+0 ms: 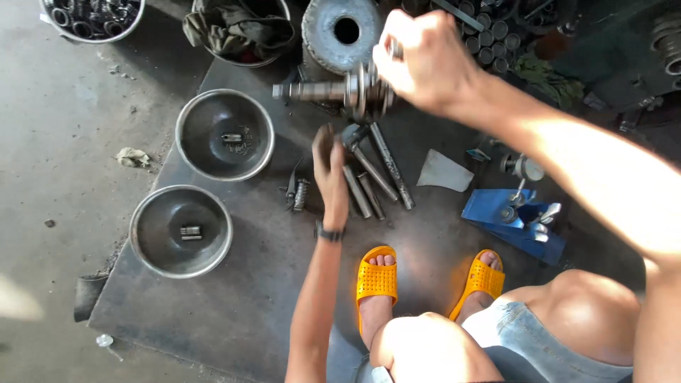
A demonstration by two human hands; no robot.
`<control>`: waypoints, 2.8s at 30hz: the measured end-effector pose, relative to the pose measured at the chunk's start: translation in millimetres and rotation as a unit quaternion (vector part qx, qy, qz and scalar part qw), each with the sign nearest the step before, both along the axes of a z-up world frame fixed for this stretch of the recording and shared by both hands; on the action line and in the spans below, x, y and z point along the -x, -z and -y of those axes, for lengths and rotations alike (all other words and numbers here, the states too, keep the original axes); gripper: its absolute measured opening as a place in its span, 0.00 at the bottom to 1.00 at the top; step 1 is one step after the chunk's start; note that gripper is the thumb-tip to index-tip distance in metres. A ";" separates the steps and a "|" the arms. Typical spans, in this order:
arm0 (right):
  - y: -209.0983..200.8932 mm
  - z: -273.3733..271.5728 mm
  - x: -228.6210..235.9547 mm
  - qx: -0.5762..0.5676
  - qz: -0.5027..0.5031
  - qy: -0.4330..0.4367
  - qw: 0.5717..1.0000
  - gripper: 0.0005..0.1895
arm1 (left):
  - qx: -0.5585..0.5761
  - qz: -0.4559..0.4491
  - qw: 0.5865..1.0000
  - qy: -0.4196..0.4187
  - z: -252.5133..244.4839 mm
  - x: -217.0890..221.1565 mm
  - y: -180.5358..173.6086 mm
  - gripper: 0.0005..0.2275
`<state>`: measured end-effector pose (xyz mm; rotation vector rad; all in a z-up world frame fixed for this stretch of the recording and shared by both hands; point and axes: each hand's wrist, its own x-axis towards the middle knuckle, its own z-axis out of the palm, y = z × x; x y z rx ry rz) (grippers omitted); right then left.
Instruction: The person uses a dial indicator to measure a rotating shaft assembly, repeatedly spinning the shaft and observing the gauge. They also use a wrench to tighten or adjust the shaft and handle the assembly with both hands.
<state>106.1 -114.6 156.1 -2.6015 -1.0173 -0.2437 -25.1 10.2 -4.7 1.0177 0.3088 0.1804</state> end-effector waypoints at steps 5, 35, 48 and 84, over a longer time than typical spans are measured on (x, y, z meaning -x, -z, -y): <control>11.8 6.2 -33.5 -0.003 0.042 -0.009 0.999 0.06 | -0.144 -0.127 0.981 0.009 -18.3 97.3 18.3 0.13; 40.7 266.9 235.5 -0.048 -0.207 0.305 0.928 0.09 | -0.310 0.048 0.922 0.228 90.9 66.3 53.4 0.03; 93.8 289.9 377.9 -0.172 -0.092 0.531 0.824 0.03 | -0.585 0.282 0.650 0.395 349.0 -90.6 157.3 0.25; 124.9 315.4 348.3 -0.346 -0.403 0.550 0.645 0.10 | -0.632 0.169 0.696 0.296 400.9 -85.6 184.2 0.15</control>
